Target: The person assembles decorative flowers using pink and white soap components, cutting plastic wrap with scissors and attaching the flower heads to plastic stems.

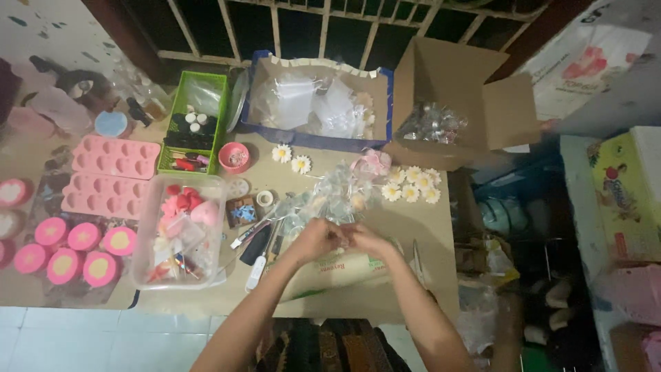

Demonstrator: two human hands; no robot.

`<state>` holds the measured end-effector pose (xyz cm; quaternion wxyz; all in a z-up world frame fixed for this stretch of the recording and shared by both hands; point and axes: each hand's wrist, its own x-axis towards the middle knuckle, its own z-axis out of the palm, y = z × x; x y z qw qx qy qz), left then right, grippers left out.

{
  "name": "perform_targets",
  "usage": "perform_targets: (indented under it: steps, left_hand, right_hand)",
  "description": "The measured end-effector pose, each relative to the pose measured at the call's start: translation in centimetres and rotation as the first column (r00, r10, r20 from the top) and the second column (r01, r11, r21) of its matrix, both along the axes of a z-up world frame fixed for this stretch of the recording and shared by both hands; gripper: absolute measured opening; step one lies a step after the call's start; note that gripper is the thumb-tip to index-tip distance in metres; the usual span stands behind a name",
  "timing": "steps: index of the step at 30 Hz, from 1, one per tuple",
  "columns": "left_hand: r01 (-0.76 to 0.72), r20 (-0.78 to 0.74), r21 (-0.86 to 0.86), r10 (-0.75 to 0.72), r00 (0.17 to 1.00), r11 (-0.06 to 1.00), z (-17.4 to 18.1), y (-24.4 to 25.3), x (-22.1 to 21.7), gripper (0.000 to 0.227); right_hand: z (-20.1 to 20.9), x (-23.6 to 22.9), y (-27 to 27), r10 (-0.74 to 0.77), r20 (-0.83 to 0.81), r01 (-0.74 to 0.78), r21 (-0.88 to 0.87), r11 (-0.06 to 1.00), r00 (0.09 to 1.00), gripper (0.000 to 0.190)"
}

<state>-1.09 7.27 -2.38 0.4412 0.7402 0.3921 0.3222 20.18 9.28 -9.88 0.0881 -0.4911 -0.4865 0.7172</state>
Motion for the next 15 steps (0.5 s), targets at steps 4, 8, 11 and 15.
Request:
perform_targets:
  steps: [4,8,11,15]
  left_hand:
    - [-0.046,-0.154,-0.331,-0.006,0.988,0.943,0.2,1.3,-0.4,0.015]
    - [-0.011,-0.009,-0.211,0.009,1.0,0.978,-2.0,2.6,-0.8,0.011]
    - [-0.029,0.068,-0.446,0.066,0.996,0.894,-2.7,3.1,-1.1,0.007]
    - [-0.025,0.125,-0.54,0.11,0.986,0.841,-5.8,4.1,-1.2,0.009]
  right_hand:
    - [-2.6,0.1,-0.8,-0.178,-0.116,0.154,-0.192,0.969,0.977,0.036]
    - [-2.6,0.1,-0.7,-0.067,-0.219,0.019,-0.213,0.977,0.974,0.047]
    - [-0.4,-0.1,-0.9,-0.004,-0.332,-0.07,-0.212,0.975,0.943,0.07]
    - [1.9,-0.2,-1.5,0.06,-0.296,-0.106,-0.143,0.984,0.953,0.097]
